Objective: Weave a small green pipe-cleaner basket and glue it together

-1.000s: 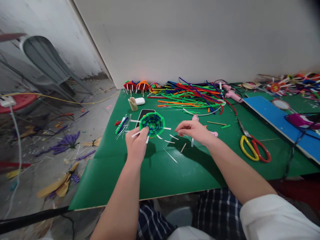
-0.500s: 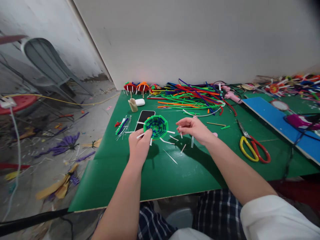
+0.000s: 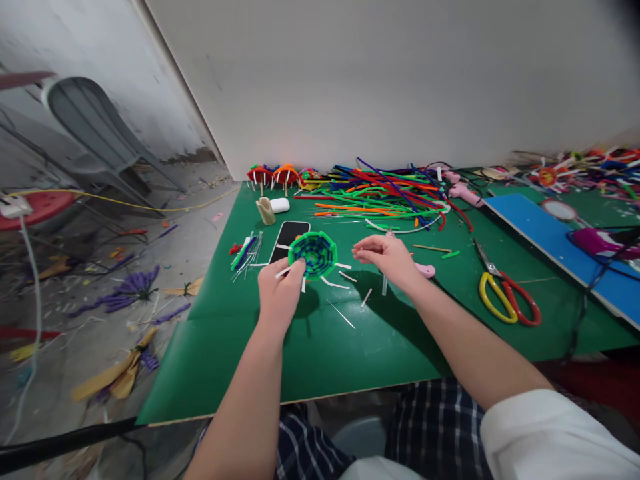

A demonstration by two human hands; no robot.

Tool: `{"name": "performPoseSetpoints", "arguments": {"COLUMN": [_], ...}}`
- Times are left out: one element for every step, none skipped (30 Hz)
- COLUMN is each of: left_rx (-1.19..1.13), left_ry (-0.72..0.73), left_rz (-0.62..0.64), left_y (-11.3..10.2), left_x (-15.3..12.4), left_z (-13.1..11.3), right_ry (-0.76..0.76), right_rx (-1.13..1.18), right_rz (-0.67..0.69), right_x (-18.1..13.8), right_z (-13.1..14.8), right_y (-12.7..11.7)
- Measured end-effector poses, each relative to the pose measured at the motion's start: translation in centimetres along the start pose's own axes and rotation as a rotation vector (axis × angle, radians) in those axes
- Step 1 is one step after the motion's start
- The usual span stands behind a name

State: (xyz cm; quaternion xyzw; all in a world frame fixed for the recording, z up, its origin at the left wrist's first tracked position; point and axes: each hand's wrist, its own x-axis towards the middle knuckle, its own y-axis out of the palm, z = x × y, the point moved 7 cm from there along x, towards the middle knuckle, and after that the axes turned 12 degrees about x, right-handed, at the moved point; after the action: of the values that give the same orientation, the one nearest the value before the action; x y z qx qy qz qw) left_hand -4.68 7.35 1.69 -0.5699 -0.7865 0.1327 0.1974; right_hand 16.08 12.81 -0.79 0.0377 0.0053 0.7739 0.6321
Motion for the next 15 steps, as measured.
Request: {"name": "performPoseSetpoints", "arguments": {"left_rx": [0.017, 0.036, 0.060, 0.090, 0.128, 0.172, 0.220, 0.267, 0.304, 0.330, 0.344, 0.349, 0.348, 0.344, 0.341], "left_ry": [0.002, 0.004, 0.008, 0.013, 0.020, 0.029, 0.039, 0.049, 0.058, 0.064, 0.066, 0.067, 0.065, 0.062, 0.060], "left_rz": [0.006, 0.019, 0.039, 0.064, 0.093, 0.128, 0.166, 0.208, 0.248, 0.285, 0.318, 0.344, 0.363, 0.380, 0.395], "left_y": [0.0, 0.1, 0.3, 0.5, 0.7, 1.1, 1.5, 2.0, 2.5, 2.9, 3.3, 3.7, 4.0, 4.2, 4.4], "left_x": [0.0, 0.0, 0.0, -0.1, -0.1, -0.1, -0.2, -0.3, -0.4, -0.5, -0.6, -0.8, -0.9, -1.0, -1.1], "left_z": [-0.1, -0.2, -0.2, -0.3, -0.3, -0.3, -0.2, -0.1, 0.0, 0.1, 0.2, 0.2, 0.3, 0.3, 0.3], "right_ry": [-0.017, -0.034, -0.051, -0.068, -0.088, -0.118, -0.158, -0.196, -0.227, -0.246, -0.254, -0.250, -0.242, -0.241, -0.252], "right_rx": [0.001, -0.008, -0.025, -0.044, -0.059, -0.066, -0.064, -0.057, -0.048, -0.042, -0.038, -0.034, -0.028, -0.023, -0.019], "right_rz": [-0.008, -0.026, -0.052, -0.084, -0.116, -0.139, -0.153, -0.156, -0.153, -0.146, -0.136, -0.125, -0.112, -0.097, -0.085], "right_x": [0.0, -0.1, -0.2, -0.3, -0.5, -0.7, -0.9, -1.1, -1.3, -1.5, -1.6, -1.7, -1.7, -1.8, -1.9], "right_z": [0.3, 0.6, 1.0, 1.4, 1.8, 2.3, 2.7, 3.1, 3.4, 3.6, 3.6, 3.5, 3.4, 3.3, 3.2], "right_y": [-0.1, -0.2, -0.4, -0.7, -0.9, -1.0, -1.0, -0.9, -0.8, -0.6, -0.4, -0.2, 0.1, 0.3, 0.5]}}
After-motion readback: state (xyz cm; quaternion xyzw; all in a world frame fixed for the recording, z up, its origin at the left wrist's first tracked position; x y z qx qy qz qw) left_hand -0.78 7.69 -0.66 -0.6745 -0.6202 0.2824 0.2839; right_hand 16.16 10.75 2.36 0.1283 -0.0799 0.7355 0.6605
